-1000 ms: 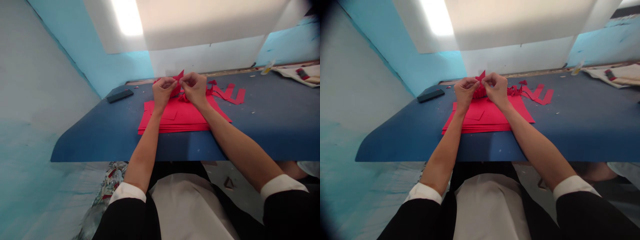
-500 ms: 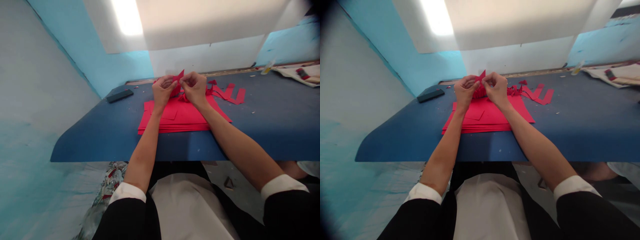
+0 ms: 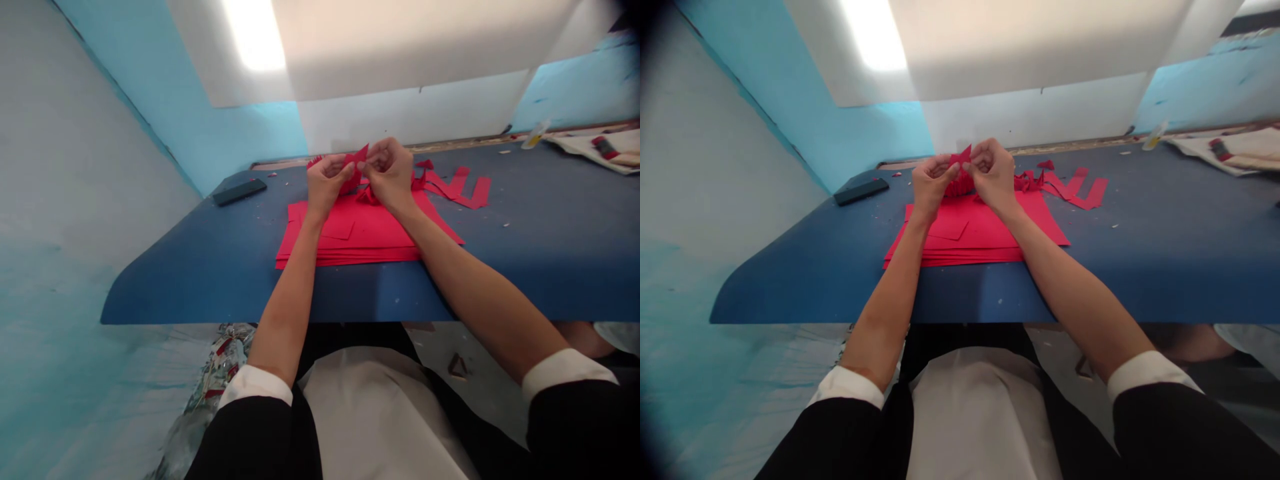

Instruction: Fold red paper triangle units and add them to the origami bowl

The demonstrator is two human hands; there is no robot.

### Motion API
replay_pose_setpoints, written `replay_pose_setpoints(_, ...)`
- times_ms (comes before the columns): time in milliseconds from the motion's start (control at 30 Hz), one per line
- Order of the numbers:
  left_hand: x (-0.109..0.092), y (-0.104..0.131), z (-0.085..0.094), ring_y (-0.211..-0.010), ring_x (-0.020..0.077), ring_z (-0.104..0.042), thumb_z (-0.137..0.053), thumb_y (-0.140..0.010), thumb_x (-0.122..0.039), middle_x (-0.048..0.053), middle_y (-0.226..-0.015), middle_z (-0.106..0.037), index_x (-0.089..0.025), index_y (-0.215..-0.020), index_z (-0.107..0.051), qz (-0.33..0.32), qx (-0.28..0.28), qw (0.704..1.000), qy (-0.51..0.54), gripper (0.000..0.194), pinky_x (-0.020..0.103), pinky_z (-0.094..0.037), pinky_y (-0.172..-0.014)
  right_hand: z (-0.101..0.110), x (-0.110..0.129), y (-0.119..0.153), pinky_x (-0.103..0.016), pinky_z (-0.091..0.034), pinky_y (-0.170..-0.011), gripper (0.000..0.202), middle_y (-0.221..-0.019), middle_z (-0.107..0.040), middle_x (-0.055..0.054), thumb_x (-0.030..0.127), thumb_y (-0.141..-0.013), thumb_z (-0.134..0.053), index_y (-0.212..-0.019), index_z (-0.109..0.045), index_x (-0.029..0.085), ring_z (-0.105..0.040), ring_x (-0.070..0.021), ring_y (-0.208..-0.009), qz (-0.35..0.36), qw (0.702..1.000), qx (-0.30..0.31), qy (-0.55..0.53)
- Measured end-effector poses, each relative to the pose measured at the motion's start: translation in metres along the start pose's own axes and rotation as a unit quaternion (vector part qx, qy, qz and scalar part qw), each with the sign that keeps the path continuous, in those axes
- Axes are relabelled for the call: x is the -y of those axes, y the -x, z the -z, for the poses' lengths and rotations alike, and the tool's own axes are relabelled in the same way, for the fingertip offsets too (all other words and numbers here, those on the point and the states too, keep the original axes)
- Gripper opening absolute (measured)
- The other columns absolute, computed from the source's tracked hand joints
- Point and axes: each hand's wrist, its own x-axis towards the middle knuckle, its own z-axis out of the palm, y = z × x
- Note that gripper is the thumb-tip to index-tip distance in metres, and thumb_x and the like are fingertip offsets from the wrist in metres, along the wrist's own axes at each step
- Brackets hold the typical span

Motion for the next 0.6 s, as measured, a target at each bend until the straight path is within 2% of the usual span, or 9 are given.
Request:
replay_pose_setpoints(167, -0.011, 0.007, -0.004, -0.071, 0.0139, -0.068, -0.094, -0.081, -0.047, -0.003, -0.066, -0.064, -0.019, -0.071, -0.064, 0.049, -0.006, 0.999, 0.02, 0.042, 0.027, -0.055, -0.07, 0.0, 0.001, -0.002, -0.033, -0.054, -0.06, 0.037, -0.061, -0.059, 0.007, 0.058, -0.088, -0.08, -0.09, -0.056, 0.03, -0.059, -0.015, -0.056, -0.004, 1.0, 0.017, -0.024)
replay_pose_setpoints(300, -0.018, 0.009, -0.006, -0.063, 0.0082, -0.059, -0.091, -0.087, -0.034, -0.005, -0.064, -0.06, -0.018, -0.065, -0.059, 0.062, -0.006, 0.994, 0.085, 0.042, 0.024, -0.049, -0.067, 0.0, 0.0, -0.001, -0.034, -0.056, -0.06, 0.03, -0.068, -0.066, 0.003, 0.058, -0.093, -0.074, -0.093, -0.064, 0.03, -0.065, -0.0169, -0.06, -0.001, 0.999, 0.034, -0.024)
replay_pose_setpoints(367, -0.02, 0.008, -0.006, -0.064, 0.0077, -0.057, -0.089, -0.09, -0.028, -0.005, -0.064, -0.06, -0.019, -0.064, -0.058, 0.064, -0.002, 0.992, 0.107, 0.041, 0.025, -0.05, -0.068, 0.0, 0.001, 0.001, -0.036, -0.058, -0.063, 0.025, -0.074, -0.071, 0.0, 0.055, -0.096, -0.071, -0.094, -0.069, 0.03, -0.067, -0.0184, -0.065, 0.003, 0.999, 0.044, -0.004)
replay_pose_setpoints(467, -0.023, 0.006, -0.004, -0.065, 0.0088, -0.055, -0.081, -0.096, -0.022, -0.004, -0.064, -0.058, -0.022, -0.062, -0.058, 0.09, 0.001, 0.988, 0.122, 0.041, 0.028, -0.051, -0.071, 0.0, 0.005, 0.003, -0.037, -0.059, -0.067, 0.016, -0.085, -0.076, -0.002, 0.045, -0.093, -0.075, -0.097, -0.073, 0.029, -0.07, -0.0197, -0.074, 0.027, 0.997, 0.055, 0.037)
replay_pose_setpoints(600, -0.028, 0.006, -0.002, -0.065, 0.0111, -0.057, -0.072, -0.103, -0.02, -0.003, -0.063, -0.056, -0.021, -0.063, -0.059, 0.137, 0.008, 0.982, 0.127, 0.042, 0.034, -0.049, -0.077, 0.001, 0.011, 0.004, -0.034, -0.054, -0.067, 0.006, -0.09, -0.075, -0.001, 0.03, -0.092, -0.073, -0.098, -0.075, 0.027, -0.067, -0.0175, -0.079, 0.072, 0.993, 0.049, 0.076)
